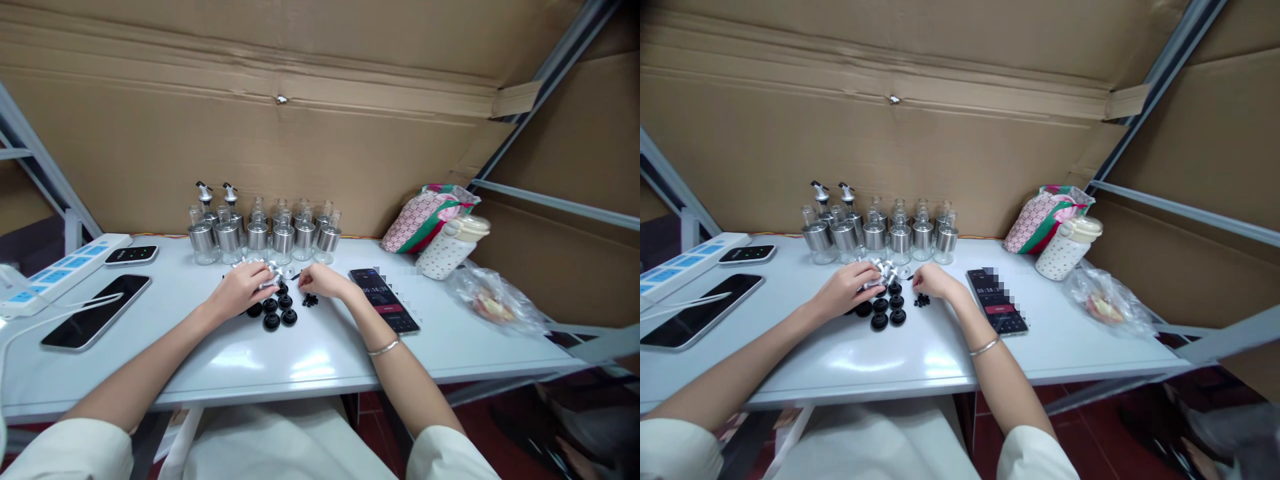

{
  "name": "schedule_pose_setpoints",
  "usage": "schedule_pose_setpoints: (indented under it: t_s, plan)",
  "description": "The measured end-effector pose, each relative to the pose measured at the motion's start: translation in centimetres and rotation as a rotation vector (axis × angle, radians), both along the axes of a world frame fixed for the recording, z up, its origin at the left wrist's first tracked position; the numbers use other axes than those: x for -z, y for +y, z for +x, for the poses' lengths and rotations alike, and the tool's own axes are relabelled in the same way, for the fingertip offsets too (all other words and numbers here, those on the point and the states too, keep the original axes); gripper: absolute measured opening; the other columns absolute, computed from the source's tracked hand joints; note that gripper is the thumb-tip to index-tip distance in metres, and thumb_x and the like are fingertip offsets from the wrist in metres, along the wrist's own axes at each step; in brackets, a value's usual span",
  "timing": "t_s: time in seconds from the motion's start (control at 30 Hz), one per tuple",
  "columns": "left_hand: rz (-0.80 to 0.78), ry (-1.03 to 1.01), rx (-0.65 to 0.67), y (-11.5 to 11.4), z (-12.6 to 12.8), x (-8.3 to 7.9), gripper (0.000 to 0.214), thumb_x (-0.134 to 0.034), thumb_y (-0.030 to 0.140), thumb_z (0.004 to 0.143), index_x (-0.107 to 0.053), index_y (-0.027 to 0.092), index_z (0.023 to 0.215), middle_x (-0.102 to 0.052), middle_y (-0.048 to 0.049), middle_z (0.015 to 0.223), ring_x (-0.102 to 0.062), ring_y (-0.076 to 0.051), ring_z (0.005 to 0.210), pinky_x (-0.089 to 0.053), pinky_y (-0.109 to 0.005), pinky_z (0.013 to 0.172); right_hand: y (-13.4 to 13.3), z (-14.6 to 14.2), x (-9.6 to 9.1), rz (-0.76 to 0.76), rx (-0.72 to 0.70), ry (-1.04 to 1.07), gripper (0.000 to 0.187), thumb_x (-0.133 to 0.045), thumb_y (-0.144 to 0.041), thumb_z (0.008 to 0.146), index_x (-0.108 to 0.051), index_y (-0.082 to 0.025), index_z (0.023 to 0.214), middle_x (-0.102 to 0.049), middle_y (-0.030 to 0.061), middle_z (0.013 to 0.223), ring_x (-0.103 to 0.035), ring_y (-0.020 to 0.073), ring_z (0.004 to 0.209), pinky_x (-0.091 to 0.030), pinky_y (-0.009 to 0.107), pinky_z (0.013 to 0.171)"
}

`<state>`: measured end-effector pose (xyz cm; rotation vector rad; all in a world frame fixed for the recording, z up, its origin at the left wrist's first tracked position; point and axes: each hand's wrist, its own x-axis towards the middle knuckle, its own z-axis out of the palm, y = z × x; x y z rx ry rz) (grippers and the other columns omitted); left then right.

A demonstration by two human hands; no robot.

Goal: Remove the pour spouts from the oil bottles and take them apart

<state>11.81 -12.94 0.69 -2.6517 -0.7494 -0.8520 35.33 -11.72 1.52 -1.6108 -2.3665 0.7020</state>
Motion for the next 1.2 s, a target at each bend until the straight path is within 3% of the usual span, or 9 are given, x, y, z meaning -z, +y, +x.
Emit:
schedule_pose_setpoints:
  t_s: [0.2, 0.37, 0.57, 0.8, 0.93, 1.2]
  plan:
    - [-0.020, 0.002, 0.012, -0.1, 0.0, -0.2, 0.031, -0.039, 0.038, 0.096, -0.059, 0.015, 0.088, -0.063, -0.0072, 0.086, -0.060, -0.016, 0.076, -0.046, -0.026, 0.070, 0.1, 1.3, -0.3, 0.029, 0.030, -0.020, 0.033, -0.058, -0.005, 0.068, -0.070, -0.009, 0.098, -0.067, 0.0023, 0.067, -0.053, 0.0099, 0.058, -0.040, 0.019, 0.058]
    - [-0.026, 0.006, 0.024, -0.3, 0.0, -0.3, 0.031, -0.039, 0.038, 0.096, -0.059, 0.015, 0.087, -0.063, -0.0066, 0.084, -0.060, -0.016, 0.075, -0.046, -0.026, 0.068, 0.0, 1.2, -0.4, 0.024, -0.001, -0.031, 0.020, -0.063, -0.016, 0.073, -0.072, -0.011, 0.089, -0.066, 0.0024, 0.067, -0.053, 0.0099, 0.059, -0.039, 0.020, 0.058]
    - [-0.026, 0.003, 0.028, -0.3, 0.0, -0.4, 0.031, -0.039, 0.037, 0.096, -0.058, 0.015, 0.085, -0.062, -0.0063, 0.083, -0.059, -0.015, 0.073, -0.045, -0.025, 0.066, 0.0, 1.0, -0.2, 0.022, 0.015, -0.046, 0.023, -0.062, -0.010, 0.070, -0.072, -0.010, 0.090, -0.067, 0.0036, 0.070, -0.052, 0.0101, 0.059, -0.039, 0.020, 0.060]
    - [-0.035, -0.001, 0.040, -0.2, 0.0, -0.3, 0.031, -0.040, 0.037, 0.096, -0.058, 0.015, 0.085, -0.062, -0.0060, 0.082, -0.059, -0.015, 0.072, -0.045, -0.025, 0.066, -0.2, 2.9, -1.2, -0.072, 0.047, -0.033, 0.015, -0.054, -0.011, 0.071, -0.069, -0.012, 0.070, -0.060, -0.0001, 0.053, -0.047, 0.0089, 0.052, -0.037, 0.020, 0.054]
    - [-0.049, 0.012, 0.042, -0.3, 0.1, -0.2, 0.030, -0.040, 0.036, 0.095, -0.059, 0.015, 0.086, -0.063, -0.0056, 0.083, -0.059, -0.015, 0.072, -0.045, -0.025, 0.066, -0.1, 3.1, -1.3, -0.120, 0.016, 0.007, 0.010, -0.060, -0.019, 0.072, -0.067, -0.012, 0.072, -0.059, -0.0015, 0.056, -0.048, 0.0084, 0.054, -0.037, 0.019, 0.054]
    - [-0.055, 0.019, 0.067, -0.4, 0.2, -0.2, 0.030, -0.041, 0.036, 0.095, -0.059, 0.015, 0.085, -0.062, -0.0061, 0.082, -0.059, -0.015, 0.071, -0.045, -0.025, 0.064, 0.1, 2.5, -0.5, -0.192, -0.021, 0.032, 0.005, -0.061, -0.016, 0.071, -0.064, -0.013, 0.074, -0.058, -0.0023, 0.057, -0.050, 0.0089, 0.055, -0.038, 0.019, 0.054]
